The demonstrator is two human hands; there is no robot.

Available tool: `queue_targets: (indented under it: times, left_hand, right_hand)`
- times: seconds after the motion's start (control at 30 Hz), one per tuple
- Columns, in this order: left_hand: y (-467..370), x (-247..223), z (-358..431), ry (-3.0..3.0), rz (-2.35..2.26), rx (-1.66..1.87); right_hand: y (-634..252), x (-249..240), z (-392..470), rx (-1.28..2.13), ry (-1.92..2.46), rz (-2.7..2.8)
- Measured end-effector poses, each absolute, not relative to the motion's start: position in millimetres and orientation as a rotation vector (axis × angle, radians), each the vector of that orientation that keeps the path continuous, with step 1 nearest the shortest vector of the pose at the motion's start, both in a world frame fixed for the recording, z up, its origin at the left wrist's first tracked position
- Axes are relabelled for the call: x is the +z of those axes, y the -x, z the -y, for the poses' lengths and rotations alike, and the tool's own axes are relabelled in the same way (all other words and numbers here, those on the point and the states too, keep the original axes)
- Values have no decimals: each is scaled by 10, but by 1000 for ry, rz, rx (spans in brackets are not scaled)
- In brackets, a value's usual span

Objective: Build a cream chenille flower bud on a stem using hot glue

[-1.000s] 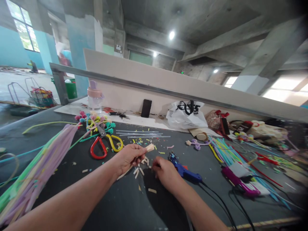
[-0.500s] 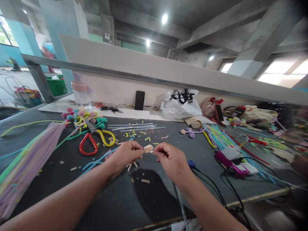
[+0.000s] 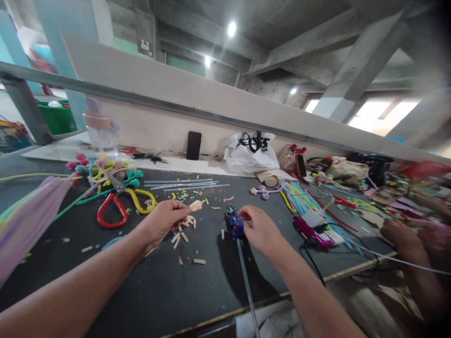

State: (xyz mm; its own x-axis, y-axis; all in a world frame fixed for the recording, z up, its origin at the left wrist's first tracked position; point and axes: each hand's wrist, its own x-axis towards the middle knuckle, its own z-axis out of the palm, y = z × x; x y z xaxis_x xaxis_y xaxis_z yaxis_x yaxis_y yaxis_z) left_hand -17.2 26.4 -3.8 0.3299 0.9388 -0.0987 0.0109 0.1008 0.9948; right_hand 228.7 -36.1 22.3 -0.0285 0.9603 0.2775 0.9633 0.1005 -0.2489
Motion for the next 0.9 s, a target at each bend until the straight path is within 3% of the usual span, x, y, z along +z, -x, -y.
queue_targets:
  times: [0.13, 0.4, 0.63, 0.9]
  left_hand:
    - [170, -54, -272, -1254, -1013, 891]
    - [158, -27, -215, -1237, -975, 877]
    - [119, 34, -148, -1281, -999, 946]
    - [93, 3, -154, -1423, -1045, 1018]
  right_hand:
    - [-2593, 121, 384, 95, 2142, 2052]
    - [-2570, 66, 290, 88, 2111, 2022]
    - [-2282, 270, 543, 302, 1503, 1719]
    - [-2030, 202, 618, 194, 1265, 2091]
